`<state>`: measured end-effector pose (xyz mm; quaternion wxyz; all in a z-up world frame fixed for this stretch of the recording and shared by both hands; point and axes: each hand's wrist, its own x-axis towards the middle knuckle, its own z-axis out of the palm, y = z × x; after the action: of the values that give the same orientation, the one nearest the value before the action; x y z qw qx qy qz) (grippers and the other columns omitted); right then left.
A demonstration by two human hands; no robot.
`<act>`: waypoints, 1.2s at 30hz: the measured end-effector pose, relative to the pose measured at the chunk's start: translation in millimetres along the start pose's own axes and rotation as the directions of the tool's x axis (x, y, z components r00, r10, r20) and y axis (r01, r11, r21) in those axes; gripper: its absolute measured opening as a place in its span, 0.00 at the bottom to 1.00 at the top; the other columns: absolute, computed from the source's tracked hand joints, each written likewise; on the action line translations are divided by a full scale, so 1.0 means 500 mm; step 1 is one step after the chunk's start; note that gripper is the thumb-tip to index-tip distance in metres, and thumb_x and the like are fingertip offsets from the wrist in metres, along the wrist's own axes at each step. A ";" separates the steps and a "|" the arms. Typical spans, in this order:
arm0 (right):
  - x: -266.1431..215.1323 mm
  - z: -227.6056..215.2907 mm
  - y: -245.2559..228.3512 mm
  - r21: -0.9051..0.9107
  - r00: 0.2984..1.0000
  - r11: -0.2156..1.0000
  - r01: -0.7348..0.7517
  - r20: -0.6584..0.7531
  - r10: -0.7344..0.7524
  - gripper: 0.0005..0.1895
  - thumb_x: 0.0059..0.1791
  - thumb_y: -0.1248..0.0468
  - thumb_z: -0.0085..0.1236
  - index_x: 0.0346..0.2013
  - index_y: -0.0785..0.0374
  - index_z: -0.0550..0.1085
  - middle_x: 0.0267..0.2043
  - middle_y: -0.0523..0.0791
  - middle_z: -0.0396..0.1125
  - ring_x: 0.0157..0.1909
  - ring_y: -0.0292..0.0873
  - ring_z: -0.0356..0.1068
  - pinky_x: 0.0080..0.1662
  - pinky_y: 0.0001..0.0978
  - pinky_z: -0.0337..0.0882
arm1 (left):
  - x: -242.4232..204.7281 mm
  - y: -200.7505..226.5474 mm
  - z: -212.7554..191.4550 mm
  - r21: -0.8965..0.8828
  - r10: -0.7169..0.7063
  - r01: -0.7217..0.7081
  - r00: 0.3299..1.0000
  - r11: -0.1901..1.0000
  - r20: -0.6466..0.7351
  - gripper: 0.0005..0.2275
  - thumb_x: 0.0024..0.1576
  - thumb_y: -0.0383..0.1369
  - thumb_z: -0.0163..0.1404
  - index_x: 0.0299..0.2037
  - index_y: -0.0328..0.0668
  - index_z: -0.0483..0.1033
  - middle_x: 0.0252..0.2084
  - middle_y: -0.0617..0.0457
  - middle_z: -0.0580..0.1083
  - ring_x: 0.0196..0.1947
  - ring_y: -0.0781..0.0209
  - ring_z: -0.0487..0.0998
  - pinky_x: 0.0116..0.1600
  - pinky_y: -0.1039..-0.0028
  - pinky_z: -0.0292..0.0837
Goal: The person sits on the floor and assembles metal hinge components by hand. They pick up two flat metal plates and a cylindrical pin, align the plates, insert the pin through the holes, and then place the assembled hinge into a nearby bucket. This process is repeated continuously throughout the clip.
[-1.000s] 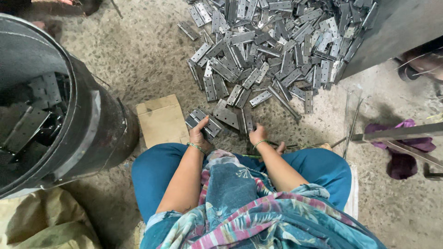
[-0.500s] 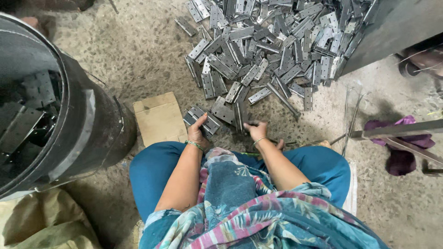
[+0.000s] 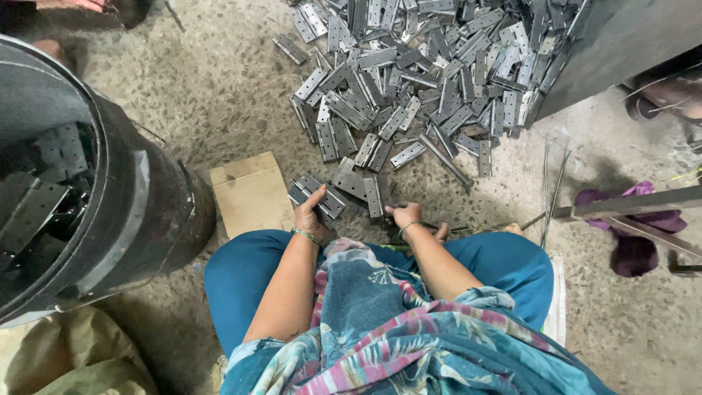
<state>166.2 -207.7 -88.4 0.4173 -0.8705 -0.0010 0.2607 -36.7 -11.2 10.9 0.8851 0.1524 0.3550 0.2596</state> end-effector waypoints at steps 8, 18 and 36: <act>-0.034 -0.056 -0.122 0.098 0.931 0.926 0.365 -0.035 -0.363 0.15 0.43 0.64 0.72 0.41 0.68 0.82 0.36 0.48 0.78 0.34 0.37 0.72 0.39 0.31 0.72 | 0.030 -0.029 -0.023 -0.115 0.002 0.007 0.997 0.993 0.077 0.20 0.51 0.50 0.62 0.46 0.49 0.76 0.40 0.55 0.78 0.39 0.56 0.81 0.45 0.62 0.78; -0.378 -0.017 -0.364 -0.517 0.242 0.047 0.854 0.316 -0.917 0.11 0.49 0.64 0.60 0.44 0.63 0.80 0.39 0.51 0.70 0.42 0.54 0.71 0.44 0.46 0.72 | 0.066 -0.067 -0.060 -0.242 -0.001 0.046 0.983 0.969 0.182 0.27 0.51 0.58 0.57 0.50 0.46 0.76 0.44 0.51 0.79 0.42 0.52 0.81 0.49 0.60 0.79; -0.154 -0.023 -0.190 0.049 0.708 0.896 0.441 0.595 -0.381 0.50 0.38 0.57 0.77 0.68 0.71 0.61 0.59 0.51 0.71 0.58 0.43 0.70 0.60 0.38 0.70 | 0.036 -0.139 0.002 0.241 -0.202 0.161 0.967 0.957 0.155 0.14 0.44 0.28 0.60 0.41 0.31 0.81 0.39 0.45 0.81 0.37 0.51 0.82 0.44 0.62 0.80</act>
<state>125.2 -171.4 21.6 0.4006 -0.7423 -0.3371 0.4181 -0.7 -57.9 -29.9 0.9103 0.2413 0.3142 0.1202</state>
